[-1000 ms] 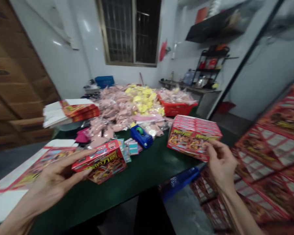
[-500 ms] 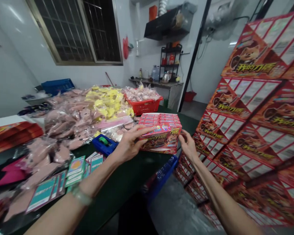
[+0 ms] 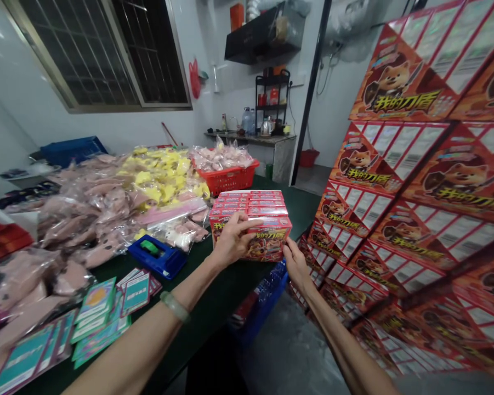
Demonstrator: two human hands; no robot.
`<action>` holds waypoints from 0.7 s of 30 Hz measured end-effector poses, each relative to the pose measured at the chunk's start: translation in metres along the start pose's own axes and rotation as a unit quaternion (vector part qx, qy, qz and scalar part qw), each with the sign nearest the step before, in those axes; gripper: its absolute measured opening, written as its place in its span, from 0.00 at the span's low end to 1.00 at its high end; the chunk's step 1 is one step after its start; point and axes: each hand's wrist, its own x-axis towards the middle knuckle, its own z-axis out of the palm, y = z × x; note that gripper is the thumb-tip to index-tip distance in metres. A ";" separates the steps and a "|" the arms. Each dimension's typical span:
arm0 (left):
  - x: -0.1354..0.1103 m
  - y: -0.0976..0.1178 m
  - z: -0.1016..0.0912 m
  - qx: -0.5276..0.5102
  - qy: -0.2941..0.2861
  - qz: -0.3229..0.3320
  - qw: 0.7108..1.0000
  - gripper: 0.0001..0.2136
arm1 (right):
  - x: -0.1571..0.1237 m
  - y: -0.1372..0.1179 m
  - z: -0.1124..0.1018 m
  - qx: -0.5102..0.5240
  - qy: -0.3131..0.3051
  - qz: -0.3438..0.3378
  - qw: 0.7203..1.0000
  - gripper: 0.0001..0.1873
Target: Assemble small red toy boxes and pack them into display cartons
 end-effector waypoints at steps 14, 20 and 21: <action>0.021 0.011 -0.010 0.213 -0.016 0.038 0.976 0.07 | -0.014 -0.050 0.015 -0.203 0.207 -0.145 0.946 0.42; -0.011 0.037 -0.051 0.261 -0.047 0.012 0.964 0.15 | 0.009 -0.100 0.015 -0.381 0.105 -0.359 0.846 0.18; -0.025 0.043 -0.070 0.262 -0.038 0.013 0.964 0.17 | 0.017 -0.098 0.014 -0.385 0.084 -0.356 0.847 0.18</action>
